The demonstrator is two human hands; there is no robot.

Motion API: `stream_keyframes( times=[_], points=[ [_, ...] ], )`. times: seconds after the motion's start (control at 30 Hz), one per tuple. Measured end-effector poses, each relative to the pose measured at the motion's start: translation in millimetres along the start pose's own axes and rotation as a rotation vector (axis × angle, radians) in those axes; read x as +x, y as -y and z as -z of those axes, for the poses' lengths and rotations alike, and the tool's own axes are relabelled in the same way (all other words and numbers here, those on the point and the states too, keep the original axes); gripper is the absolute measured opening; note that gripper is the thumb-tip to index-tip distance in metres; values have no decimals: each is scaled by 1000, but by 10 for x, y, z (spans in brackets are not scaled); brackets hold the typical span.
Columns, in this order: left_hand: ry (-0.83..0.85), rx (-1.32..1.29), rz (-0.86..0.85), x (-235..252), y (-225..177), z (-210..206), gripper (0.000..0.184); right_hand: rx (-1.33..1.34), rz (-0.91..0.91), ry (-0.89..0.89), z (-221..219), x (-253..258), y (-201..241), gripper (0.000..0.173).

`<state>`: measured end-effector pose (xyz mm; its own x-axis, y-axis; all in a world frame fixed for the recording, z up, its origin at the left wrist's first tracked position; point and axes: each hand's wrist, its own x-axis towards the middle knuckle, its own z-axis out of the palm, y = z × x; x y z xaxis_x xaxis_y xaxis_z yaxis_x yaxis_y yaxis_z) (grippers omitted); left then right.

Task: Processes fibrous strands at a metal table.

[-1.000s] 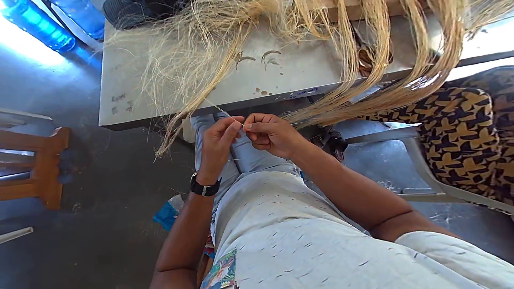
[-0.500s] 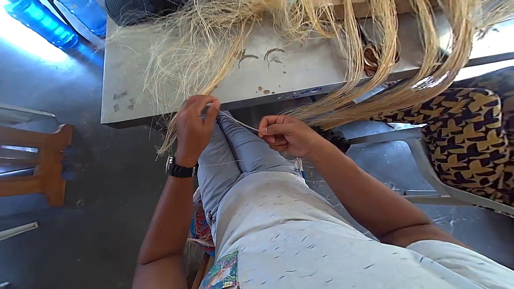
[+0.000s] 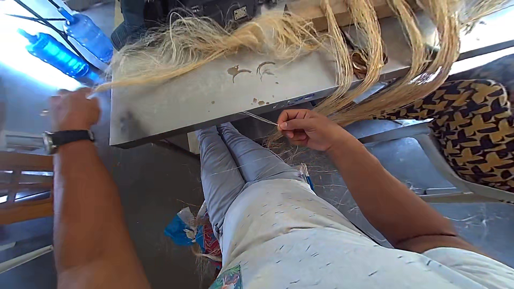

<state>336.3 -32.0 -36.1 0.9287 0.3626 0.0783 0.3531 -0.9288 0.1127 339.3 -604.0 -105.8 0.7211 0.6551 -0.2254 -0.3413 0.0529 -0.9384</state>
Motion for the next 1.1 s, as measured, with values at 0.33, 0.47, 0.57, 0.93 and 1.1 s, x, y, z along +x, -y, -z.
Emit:
stream_keyframes(
  times=[0.33, 0.47, 0.57, 0.93, 1.1],
  points=[
    [-179, -909, -308, -1199, -1144, -84, 34, 314, 165, -76, -138, 205, 142, 22],
    [131, -1138, -584, -1697, -2117, -619, 49, 395, 253, -28, -342, 307, 162, 24],
    [362, -1200, -638, -1880, -2714, -877, 55, 477, 320, 23, -466, 366, 176, 23],
    [655, -1443, -481, -1984, -1927, -1384, 37, 489, 448, -282, 290, 62, 376, 30],
    [517, -1240, -444, -1949, -1542, -1281, 26, 438, 392, -323, 377, -36, 239, 28]
  ],
)
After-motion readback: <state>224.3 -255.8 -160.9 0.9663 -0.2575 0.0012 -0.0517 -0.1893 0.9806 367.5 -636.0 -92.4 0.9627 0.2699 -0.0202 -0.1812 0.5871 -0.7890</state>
